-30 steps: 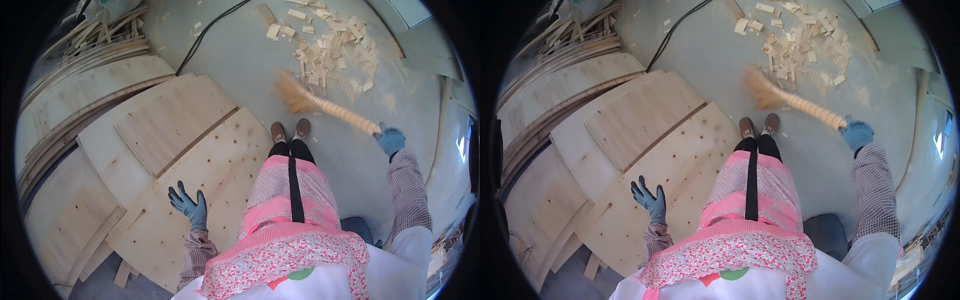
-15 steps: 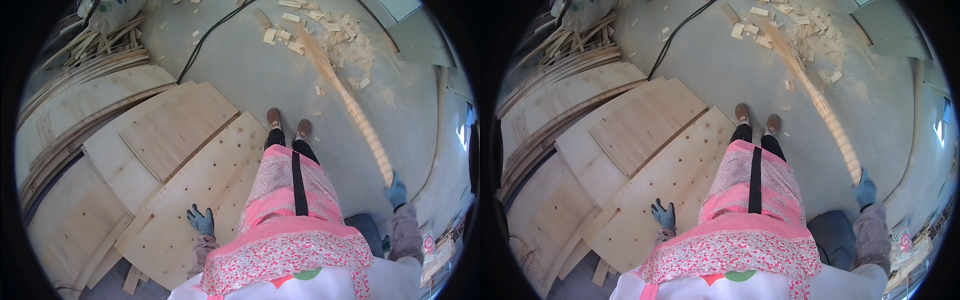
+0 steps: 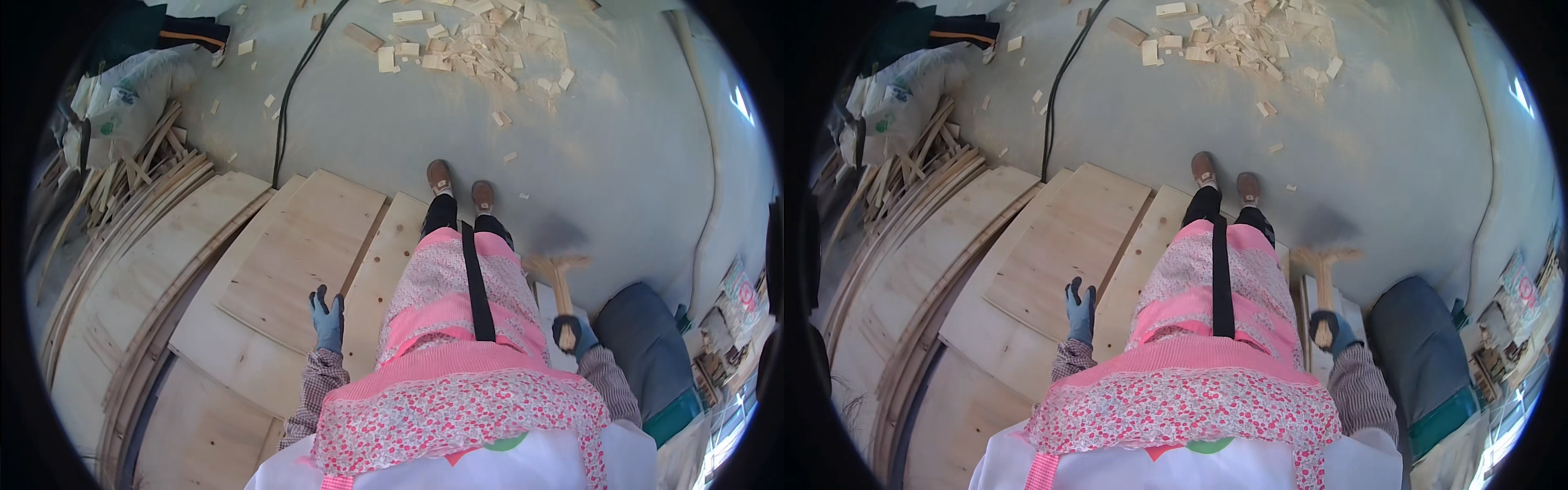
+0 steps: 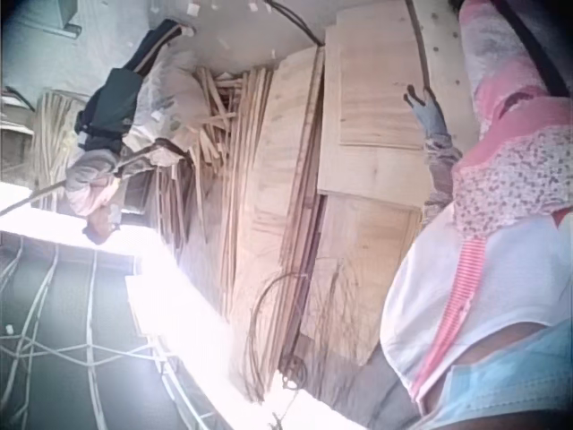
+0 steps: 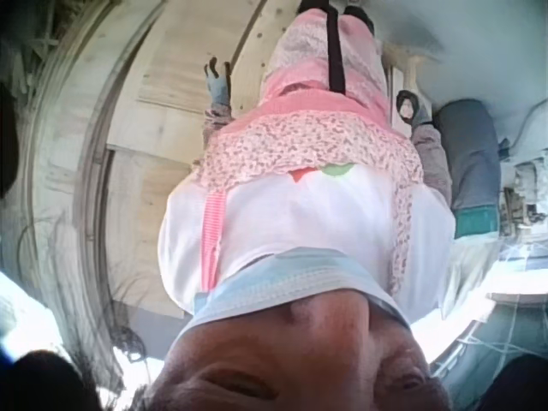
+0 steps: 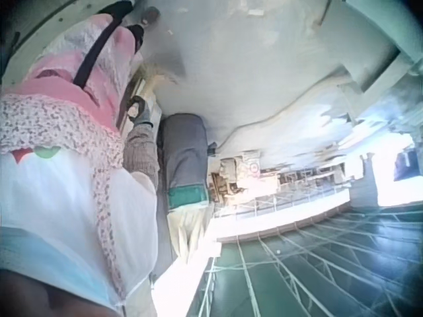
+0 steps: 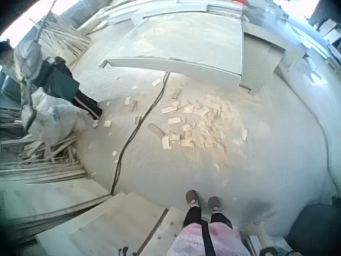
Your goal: The person sweeps scattered wood shavings on a workshop floor using a broom and a dustpan. They gather the debris into a pile and then scoop it into the dustpan. Another person is visible in the background working with wood.
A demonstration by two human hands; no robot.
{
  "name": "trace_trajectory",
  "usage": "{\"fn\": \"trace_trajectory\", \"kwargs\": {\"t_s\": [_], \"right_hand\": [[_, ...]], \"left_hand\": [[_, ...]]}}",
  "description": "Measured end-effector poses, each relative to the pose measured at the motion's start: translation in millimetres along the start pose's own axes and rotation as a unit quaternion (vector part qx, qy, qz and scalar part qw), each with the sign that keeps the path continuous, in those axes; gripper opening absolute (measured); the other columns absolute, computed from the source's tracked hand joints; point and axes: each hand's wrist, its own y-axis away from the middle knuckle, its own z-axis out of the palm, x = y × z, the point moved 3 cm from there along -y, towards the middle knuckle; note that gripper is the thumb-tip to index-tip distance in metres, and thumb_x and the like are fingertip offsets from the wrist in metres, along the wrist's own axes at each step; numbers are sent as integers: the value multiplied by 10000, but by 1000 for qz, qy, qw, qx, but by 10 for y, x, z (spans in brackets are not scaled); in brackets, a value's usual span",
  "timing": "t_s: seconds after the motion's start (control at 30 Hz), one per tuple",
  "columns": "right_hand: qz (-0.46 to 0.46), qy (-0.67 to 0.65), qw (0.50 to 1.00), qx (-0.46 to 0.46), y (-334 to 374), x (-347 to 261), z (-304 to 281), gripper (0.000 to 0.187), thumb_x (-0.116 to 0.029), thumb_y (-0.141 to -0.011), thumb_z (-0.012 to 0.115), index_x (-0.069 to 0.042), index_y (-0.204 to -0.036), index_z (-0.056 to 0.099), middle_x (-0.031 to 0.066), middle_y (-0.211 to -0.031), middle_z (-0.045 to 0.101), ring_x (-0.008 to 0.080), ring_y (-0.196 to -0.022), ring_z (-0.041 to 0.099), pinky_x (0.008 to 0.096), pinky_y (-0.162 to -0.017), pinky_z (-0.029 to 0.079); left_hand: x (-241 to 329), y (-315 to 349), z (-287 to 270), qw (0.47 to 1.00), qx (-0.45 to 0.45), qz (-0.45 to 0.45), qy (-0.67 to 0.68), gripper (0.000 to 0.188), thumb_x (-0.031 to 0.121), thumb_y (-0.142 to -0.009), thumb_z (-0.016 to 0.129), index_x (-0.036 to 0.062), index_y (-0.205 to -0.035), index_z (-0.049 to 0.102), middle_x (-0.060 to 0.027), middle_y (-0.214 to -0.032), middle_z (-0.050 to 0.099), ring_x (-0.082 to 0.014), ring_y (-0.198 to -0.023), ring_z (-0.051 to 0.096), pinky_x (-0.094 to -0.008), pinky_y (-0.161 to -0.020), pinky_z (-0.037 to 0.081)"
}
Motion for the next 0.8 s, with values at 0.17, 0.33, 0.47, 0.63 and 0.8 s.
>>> {"fn": "trace_trajectory", "kwargs": {"t_s": [0.17, 0.33, 0.47, 0.63, 0.8], "right_hand": [[-85, 2, 995, -55, -684, -330, 1636, 212, -215, -753, 523, -27, -662, 486, 86, -499, 464, 221, -392, 446, 322, -384, 367], [-187, 88, 978, -29, -539, -510, 3088, 204, -126, -664, 606, 14, -638, 460, 101, -464, 452, 217, -341, 447, 328, -340, 399], [-204, 91, 972, -67, -259, -651, 2978, 247, -94, -644, 633, 19, -786, 466, 104, -539, 496, 200, -397, 502, 308, -352, 434], [-274, 162, 944, 83, 232, -516, 1839, 378, -43, -657, 638, 26, -982, 458, 115, -702, 549, 175, -500, 546, 294, -416, 475], [-340, 457, 726, 387, 393, -316, -196, 672, -3, -551, 653, -38, -1133, 320, 158, -808, 545, 226, -585, 575, 310, -481, 474]], "left_hand": [[9, -298, -45, 998, -38, 25, 49, 416, 53, -748, 577, 28, -1125, 403, -21, -1060, 401, -78, -741, 439, -184, -636, 381], [141, -294, 150, 994, -85, 52, -31, 370, 55, -755, 571, 23, -1094, 427, -25, -1032, 417, -85, -792, 443, -193, -678, 380], [120, -450, 237, 992, -96, 81, -30, 361, 66, -753, 578, 26, -1081, 433, -24, -1033, 421, -90, -818, 437, -200, -713, 375], [494, -289, 436, 996, -73, 43, -30, 357, 84, -751, 583, 31, -1075, 445, -15, -968, 468, -66, -694, 439, -190, -606, 378], [519, -138, 698, 995, -85, 51, 5, 366, 88, -748, 588, 20, -1077, 442, -32, -983, 467, -79, -749, 441, -187, -658, 382]]}}
